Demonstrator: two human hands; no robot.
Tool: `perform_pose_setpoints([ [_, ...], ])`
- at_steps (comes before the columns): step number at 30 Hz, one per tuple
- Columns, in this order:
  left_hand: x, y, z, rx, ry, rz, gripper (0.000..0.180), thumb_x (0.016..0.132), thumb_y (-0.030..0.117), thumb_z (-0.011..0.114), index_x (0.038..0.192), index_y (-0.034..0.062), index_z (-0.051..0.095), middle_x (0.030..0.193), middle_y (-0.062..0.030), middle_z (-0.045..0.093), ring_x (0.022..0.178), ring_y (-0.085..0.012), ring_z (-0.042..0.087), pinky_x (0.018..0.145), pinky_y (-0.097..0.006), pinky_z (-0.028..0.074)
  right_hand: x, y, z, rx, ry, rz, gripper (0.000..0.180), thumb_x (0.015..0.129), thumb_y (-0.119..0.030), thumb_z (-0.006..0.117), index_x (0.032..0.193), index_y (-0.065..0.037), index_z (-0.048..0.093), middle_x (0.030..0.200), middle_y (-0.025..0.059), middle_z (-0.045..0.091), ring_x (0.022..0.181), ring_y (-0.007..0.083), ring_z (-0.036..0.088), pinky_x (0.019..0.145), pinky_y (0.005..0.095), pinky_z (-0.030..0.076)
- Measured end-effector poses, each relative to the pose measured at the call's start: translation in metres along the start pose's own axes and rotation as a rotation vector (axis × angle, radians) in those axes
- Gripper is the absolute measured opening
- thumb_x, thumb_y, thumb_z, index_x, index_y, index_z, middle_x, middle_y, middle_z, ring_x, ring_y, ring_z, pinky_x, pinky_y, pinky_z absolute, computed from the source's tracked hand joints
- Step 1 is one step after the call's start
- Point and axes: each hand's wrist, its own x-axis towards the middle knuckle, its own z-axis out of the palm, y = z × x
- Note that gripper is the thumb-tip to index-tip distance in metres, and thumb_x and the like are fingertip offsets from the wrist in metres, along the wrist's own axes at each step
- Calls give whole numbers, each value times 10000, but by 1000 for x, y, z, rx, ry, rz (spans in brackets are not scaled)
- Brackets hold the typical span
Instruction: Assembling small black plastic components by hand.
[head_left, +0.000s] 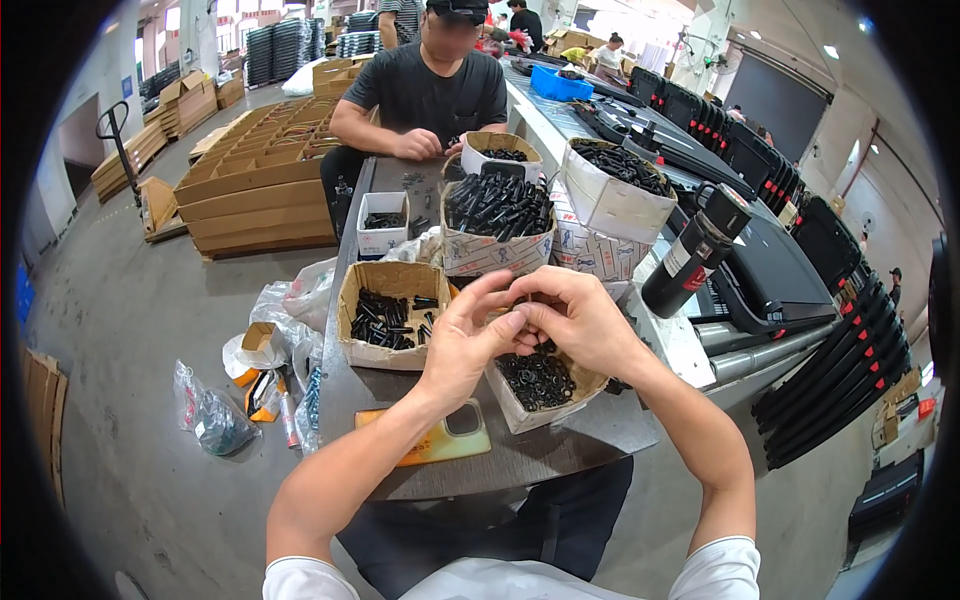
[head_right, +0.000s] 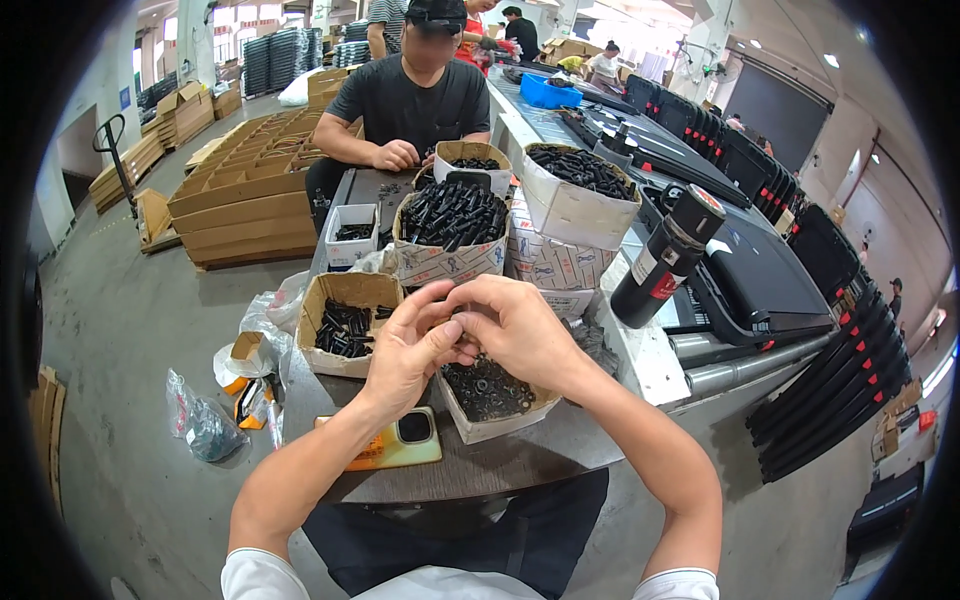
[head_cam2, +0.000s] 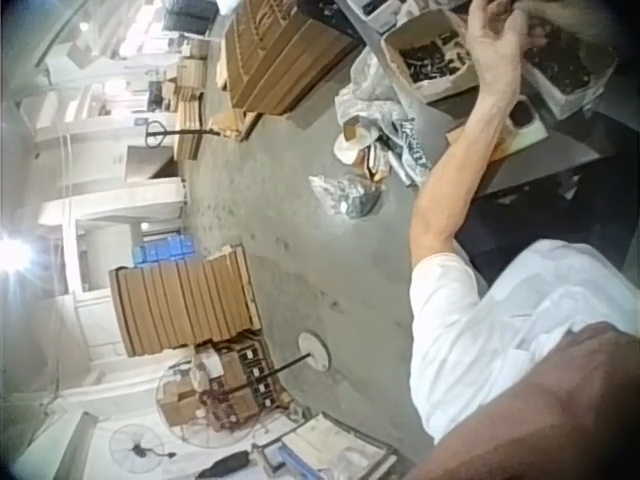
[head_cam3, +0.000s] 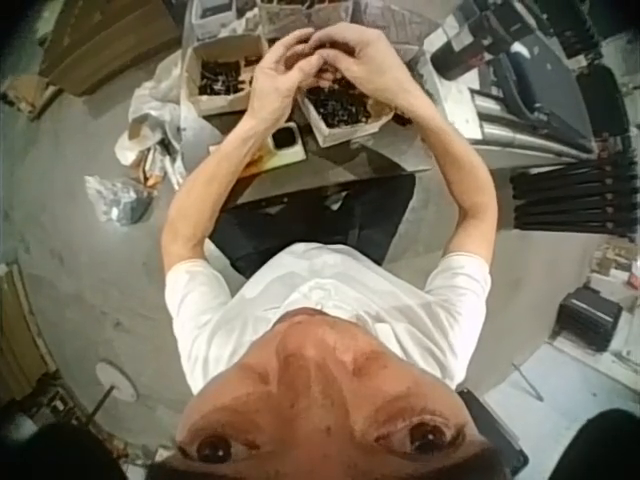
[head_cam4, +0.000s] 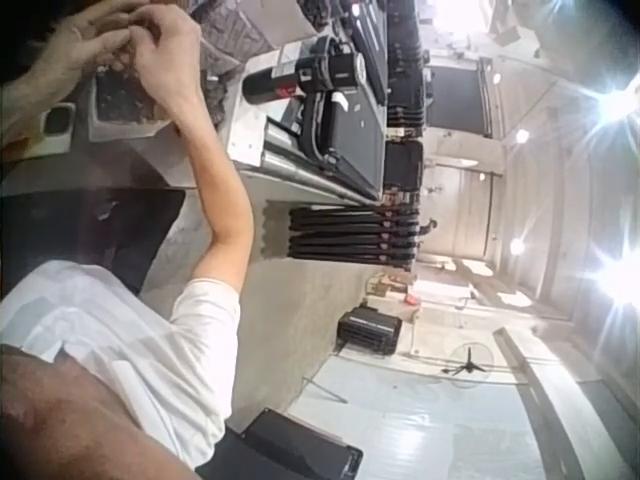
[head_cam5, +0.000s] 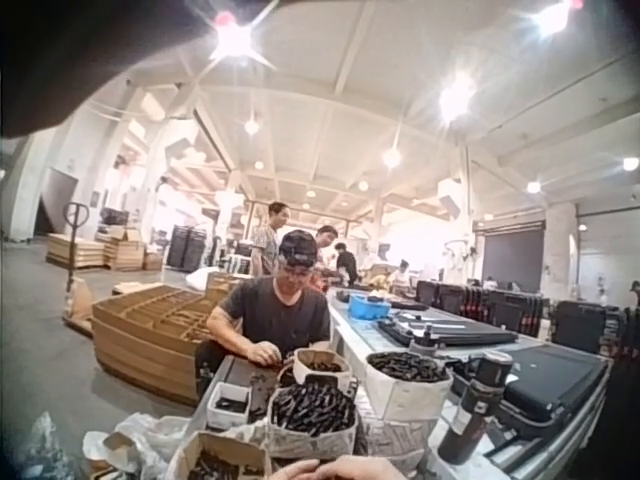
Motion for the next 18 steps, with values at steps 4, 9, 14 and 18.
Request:
perform_pose_setpoints([
  [4, 1, -5, -12, 41, -49, -47, 315, 956, 47, 611, 1253, -44, 556, 1039, -126, 669, 881, -166, 676, 790, -292, 591, 0, -2, -5, 38, -50, 113, 132, 885, 5, 625, 1012, 40, 636, 877, 71, 644, 738, 108, 634, 663, 256, 528],
  [9, 0, -5, -8, 61, -11, -70, 281, 943, 48, 630, 1214, -20, 598, 988, -106, 687, 853, -171, 690, 784, -292, 592, -4, -1, -7, -30, -57, 62, 131, 899, 13, 629, 1029, 29, 636, 886, 24, 646, 783, 71, 619, 694, 224, 524],
  [14, -3, -1, -3, 18, -39, -104, 347, 950, 45, 619, 1277, -40, 544, 1064, -135, 664, 910, -181, 675, 824, -306, 587, 0, -11, -20, -36, -75, 59, 130, 855, 12, 643, 981, 32, 665, 866, 56, 659, 791, 95, 639, 705, 257, 531],
  [18, -6, 0, 4, 28, -12, -138, 357, 948, 73, 630, 1265, -59, 533, 1039, -144, 651, 898, -194, 673, 802, -306, 582, 38, -28, -47, -164, -57, 9, 121, 857, 14, 628, 967, 47, 666, 831, 46, 657, 722, 85, 621, 679, 243, 528],
])
